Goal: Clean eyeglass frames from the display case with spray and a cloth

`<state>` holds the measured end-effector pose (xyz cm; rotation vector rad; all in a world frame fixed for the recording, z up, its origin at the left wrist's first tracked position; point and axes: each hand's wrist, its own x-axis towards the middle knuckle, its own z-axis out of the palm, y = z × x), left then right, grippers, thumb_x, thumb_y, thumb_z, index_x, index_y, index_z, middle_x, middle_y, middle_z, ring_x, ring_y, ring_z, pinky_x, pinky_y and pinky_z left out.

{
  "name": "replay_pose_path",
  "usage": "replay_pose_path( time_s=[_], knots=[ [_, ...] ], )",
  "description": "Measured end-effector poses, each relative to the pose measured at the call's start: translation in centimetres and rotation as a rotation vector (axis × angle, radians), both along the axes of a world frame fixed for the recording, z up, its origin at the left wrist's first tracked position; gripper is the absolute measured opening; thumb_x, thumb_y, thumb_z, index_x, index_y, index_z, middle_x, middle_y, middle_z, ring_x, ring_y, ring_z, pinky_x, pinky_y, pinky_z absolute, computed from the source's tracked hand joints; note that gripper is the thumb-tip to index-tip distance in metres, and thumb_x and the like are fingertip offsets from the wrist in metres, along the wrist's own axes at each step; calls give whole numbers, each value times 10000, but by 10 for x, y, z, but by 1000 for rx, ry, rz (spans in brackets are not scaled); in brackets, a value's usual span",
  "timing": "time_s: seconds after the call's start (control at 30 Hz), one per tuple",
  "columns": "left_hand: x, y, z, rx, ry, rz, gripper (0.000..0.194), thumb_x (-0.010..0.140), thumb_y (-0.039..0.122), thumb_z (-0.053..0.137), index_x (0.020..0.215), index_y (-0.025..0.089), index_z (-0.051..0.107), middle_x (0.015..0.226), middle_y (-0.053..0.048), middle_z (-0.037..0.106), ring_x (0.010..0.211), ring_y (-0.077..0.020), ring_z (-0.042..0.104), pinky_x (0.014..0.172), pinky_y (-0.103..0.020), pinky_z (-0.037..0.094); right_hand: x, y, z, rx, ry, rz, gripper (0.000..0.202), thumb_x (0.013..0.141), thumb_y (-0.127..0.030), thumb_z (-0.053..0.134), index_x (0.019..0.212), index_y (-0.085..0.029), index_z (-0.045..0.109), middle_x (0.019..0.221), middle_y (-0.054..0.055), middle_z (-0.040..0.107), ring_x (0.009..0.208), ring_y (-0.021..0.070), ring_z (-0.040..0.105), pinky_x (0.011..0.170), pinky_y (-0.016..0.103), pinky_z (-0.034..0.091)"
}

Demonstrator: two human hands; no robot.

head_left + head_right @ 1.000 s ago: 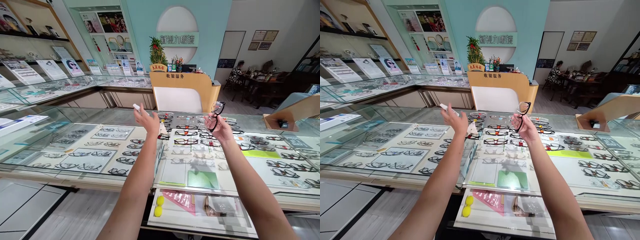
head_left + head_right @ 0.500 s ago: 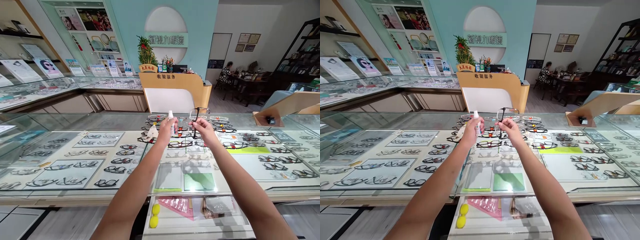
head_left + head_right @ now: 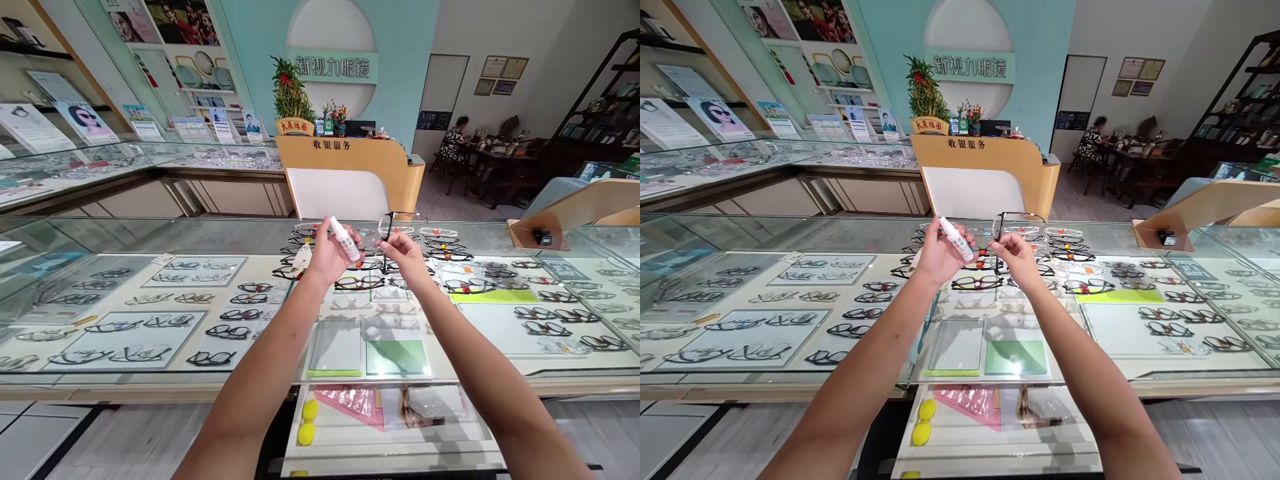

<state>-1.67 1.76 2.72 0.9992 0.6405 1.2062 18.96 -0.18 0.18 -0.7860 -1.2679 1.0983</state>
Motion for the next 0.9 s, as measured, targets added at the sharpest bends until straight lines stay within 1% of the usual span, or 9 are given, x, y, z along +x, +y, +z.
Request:
replay_pose_path(
  time_s=[0.1,0.17,0.23,0.33,0.4,0.5,0.57,0.77,0.9],
  knots=[
    [-1,9,-11,67,67,147,605,889,831,572,823,232,620,766,-36,615,738,-190,648,717,-350,637,0,-3,3,-21,1,46,469,745,-623,969,796,-283,650,861,3,781,826,203,662,795,354,505],
    [-2,12,-16,190,206,282,526,889,743,617,817,223,656,805,-40,638,775,-183,639,743,-318,618,-1,-5,4,-34,-9,74,458,753,-616,962,790,-283,649,845,-2,780,796,197,642,769,346,487],
    [-2,12,-19,323,367,356,484,906,694,599,798,226,654,841,-45,646,820,-191,626,782,-315,589,-1,-6,4,-43,-22,102,449,760,-613,957,789,-285,651,823,-3,775,792,200,637,750,342,473],
    [1,7,-18,472,560,358,479,935,683,540,792,231,614,805,-32,596,811,-202,577,821,-342,533,-1,-7,3,-48,-28,154,437,769,-603,958,803,-285,659,835,-4,788,795,199,636,743,337,466],
    [3,4,-18,541,632,363,470,944,676,546,809,229,602,794,-23,577,802,-203,552,826,-350,503,-2,-8,3,-52,-29,199,429,779,-590,960,810,-281,664,870,-7,805,780,189,628,750,333,469],
    [5,2,-18,588,662,380,465,961,670,549,836,226,608,796,-19,576,800,-203,543,819,-349,491,-3,-9,3,-54,-21,273,413,792,-572,960,822,-274,676,898,-8,814,777,181,631,780,333,482],
    [3,2,-17,583,628,399,465,963,668,528,830,229,605,793,-25,578,800,-206,546,813,-349,499,-4,-10,4,-60,2,299,414,793,-567,962,830,-270,676,899,-6,814,788,181,638,787,330,484],
    [-12,7,-8,495,477,394,435,940,629,498,778,238,599,805,-45,569,790,-213,548,809,-364,516,11,-3,8,-95,192,247,446,772,-526,989,809,-258,635,953,-5,807,744,148,601,731,300,480],
    [-6,-1,-7,577,618,379,415,956,607,492,801,237,598,806,-39,596,801,-216,550,808,-374,481,18,2,8,-106,255,196,443,761,-506,1001,823,-260,638,967,-9,800,747,142,614,721,285,502]
  ],
)
